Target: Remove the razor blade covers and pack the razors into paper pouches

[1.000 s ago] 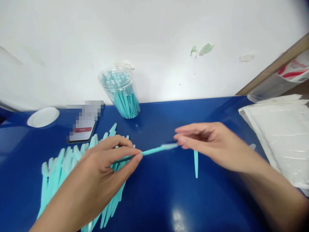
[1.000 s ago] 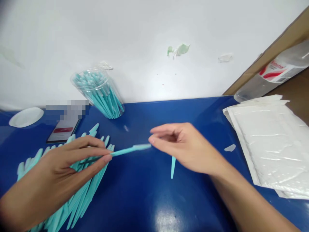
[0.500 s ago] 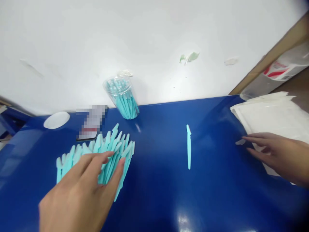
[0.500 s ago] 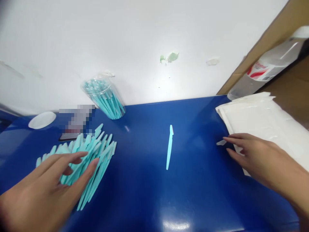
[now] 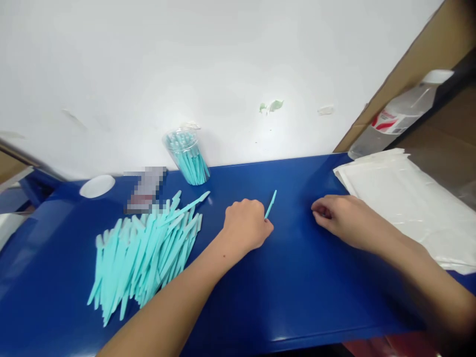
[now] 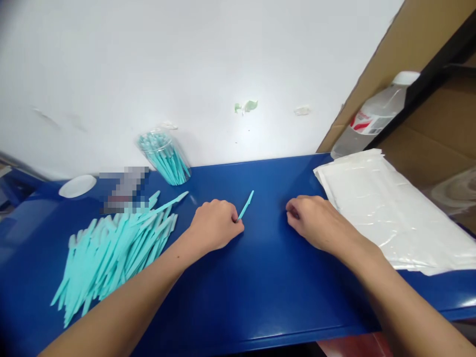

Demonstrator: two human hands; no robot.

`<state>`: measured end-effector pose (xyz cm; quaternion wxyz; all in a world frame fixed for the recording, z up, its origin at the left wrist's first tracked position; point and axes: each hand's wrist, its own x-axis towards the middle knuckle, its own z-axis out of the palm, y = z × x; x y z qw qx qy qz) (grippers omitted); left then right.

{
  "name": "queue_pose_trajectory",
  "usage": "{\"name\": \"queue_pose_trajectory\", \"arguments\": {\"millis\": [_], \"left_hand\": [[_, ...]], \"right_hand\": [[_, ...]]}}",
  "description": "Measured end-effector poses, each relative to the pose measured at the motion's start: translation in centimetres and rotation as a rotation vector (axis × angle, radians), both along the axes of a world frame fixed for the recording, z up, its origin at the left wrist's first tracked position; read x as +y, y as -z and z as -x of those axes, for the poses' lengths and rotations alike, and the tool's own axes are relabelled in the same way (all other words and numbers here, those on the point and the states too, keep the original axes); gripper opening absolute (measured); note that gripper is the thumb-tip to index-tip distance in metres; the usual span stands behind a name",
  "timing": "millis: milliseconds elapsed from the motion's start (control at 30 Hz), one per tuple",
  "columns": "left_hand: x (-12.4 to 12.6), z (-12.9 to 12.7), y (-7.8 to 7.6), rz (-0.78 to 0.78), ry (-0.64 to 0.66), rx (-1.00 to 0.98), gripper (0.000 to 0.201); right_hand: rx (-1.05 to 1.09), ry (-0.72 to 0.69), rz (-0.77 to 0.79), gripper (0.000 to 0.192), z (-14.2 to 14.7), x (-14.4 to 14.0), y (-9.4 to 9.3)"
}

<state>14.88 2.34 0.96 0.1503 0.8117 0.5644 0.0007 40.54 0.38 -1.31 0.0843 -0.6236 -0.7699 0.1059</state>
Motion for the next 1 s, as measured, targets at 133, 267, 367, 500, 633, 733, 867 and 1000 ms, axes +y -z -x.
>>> {"name": "queue_pose_trajectory", "arguments": {"millis": [133,267,367,500,633,733,867,1000], "left_hand": [[-1.7,3.7,-1.5,-0.015,0.003,-0.082,0.024],[-2.4,9.4,-3.5,-0.04,-0.092,-0.266,0.035],[-1.9,13.6,-4.1,0.013,-0.228,-0.509,0.039],[-1.0,17.5,-3.5,0.066,-0.335,-0.584,0.042],[-0.8,19.0,-2.4,0.08,-0.272,-0.596,0.033],[-0.8,18.9,-1.9,0.044,-0.225,-0.608,0.031],[-0.9,18.5,-1.5,-0.001,-0.181,-0.566,0.027],[-1.1,18.5,-1.1,-0.057,-0.131,-0.515,0.022]], "right_hand": [[0.661,0.064,0.211,0.026,3.7,1.1,-1.5],[1.33,0.141,0.441,0.03,8.4,2.5,-2.5],[1.579,0.187,0.647,0.027,11.8,3.4,-2.2],[1.633,0.223,0.776,0.026,14.6,3.9,-0.6],[1.597,0.216,0.776,0.029,15.3,3.7,0.6],[1.482,0.115,0.73,0.029,14.9,3.4,0.9],[1.37,0.02,0.73,0.023,14.1,3.1,1.2],[1.377,0.011,0.787,0.024,13.6,3.3,1.5]]}}
